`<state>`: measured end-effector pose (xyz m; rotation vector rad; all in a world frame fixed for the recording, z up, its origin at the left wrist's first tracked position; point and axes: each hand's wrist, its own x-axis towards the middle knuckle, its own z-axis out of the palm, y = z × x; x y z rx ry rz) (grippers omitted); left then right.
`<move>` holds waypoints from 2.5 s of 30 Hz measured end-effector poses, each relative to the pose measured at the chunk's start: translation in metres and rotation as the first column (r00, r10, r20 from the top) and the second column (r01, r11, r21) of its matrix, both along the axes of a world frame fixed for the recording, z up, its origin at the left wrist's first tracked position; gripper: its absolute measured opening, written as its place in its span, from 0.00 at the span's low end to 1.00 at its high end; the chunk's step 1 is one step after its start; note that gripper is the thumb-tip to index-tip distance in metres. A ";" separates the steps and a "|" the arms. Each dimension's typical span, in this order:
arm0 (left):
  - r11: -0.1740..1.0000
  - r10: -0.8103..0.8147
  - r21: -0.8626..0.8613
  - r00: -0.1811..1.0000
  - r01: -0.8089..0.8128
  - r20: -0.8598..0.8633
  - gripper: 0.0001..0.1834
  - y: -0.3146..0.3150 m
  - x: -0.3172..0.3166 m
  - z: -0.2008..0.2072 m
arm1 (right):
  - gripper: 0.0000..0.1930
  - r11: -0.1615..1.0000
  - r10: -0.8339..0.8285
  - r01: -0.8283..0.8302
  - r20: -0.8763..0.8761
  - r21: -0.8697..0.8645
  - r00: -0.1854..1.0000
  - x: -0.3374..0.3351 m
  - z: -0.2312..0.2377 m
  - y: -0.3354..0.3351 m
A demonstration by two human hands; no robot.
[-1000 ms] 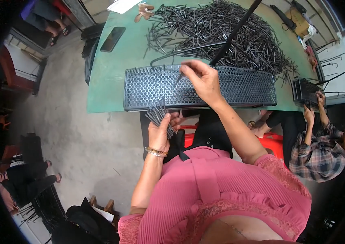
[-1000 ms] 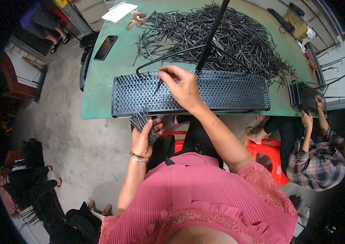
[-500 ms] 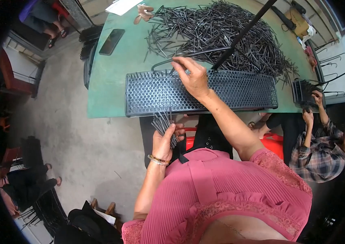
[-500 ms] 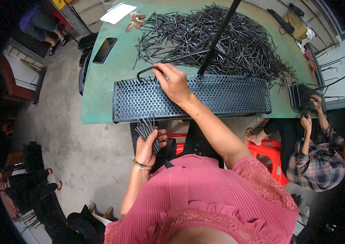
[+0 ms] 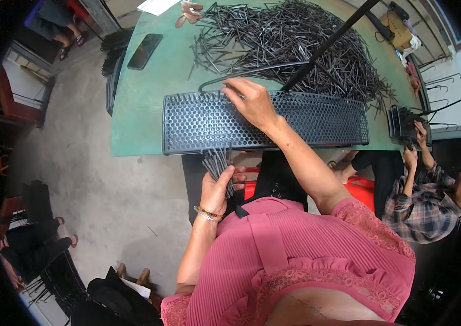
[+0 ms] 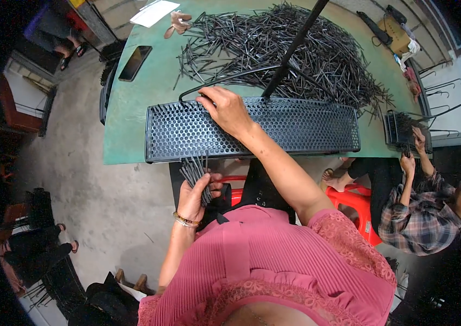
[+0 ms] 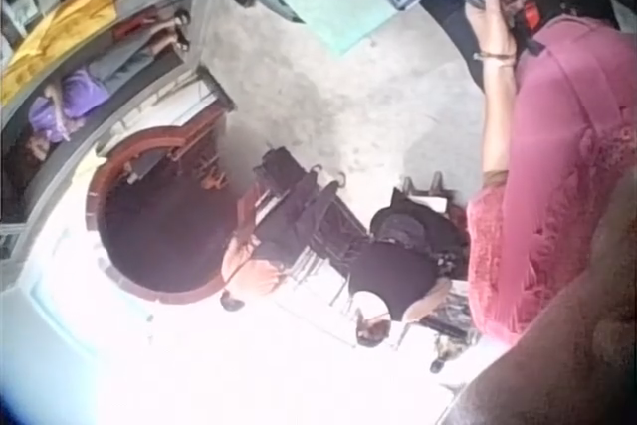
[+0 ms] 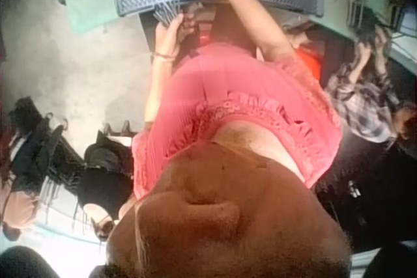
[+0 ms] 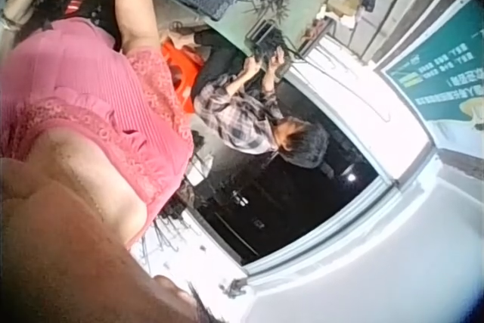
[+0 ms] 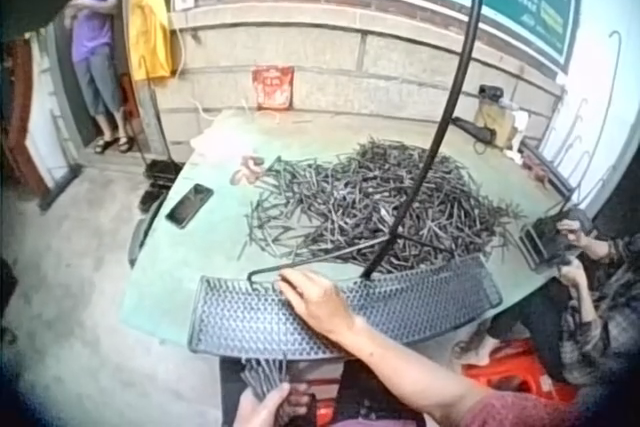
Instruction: Inserting small metal pins into the holes of a perforated metal plate at a workbench.
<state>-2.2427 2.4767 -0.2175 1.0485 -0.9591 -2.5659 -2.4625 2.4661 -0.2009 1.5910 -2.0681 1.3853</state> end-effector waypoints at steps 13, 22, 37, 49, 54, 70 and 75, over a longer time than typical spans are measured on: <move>1.000 0.001 0.004 1.000 -0.001 0.001 0.11 0.000 0.000 0.000 | 0.10 0.998 0.024 -0.025 0.010 0.059 1.000 0.002 -0.002 -0.002; 0.997 0.021 0.069 0.999 -0.019 -0.027 0.11 0.000 -0.005 0.007 | 0.09 0.996 -0.060 0.061 -0.020 0.067 0.998 0.004 -0.010 0.001; 0.995 0.050 -0.075 0.990 -0.060 -0.129 0.15 -0.008 -0.014 0.012 | 0.12 0.822 0.064 -0.541 0.916 0.176 0.395 0.049 0.016 0.062; 0.995 0.054 0.088 0.995 -0.046 -0.082 0.13 -0.003 -0.025 0.006 | 0.07 0.997 0.057 -0.076 0.713 -0.005 0.699 0.010 0.031 0.059; 0.993 -0.072 0.092 0.995 0.079 -0.071 0.13 0.003 -0.026 0.005 | 0.07 1.000 0.015 -0.005 0.379 -0.028 0.925 -0.007 0.016 0.035; 0.993 -0.035 0.116 0.999 0.038 -0.025 0.15 0.004 -0.019 0.002 | 0.07 0.991 -0.013 0.050 0.286 -0.121 0.958 -0.008 0.003 0.024; 0.994 -0.065 0.085 0.997 0.069 -0.044 0.16 0.002 -0.018 0.002 | 0.06 0.988 -0.053 0.083 0.216 -0.133 0.975 -0.009 -0.007 0.020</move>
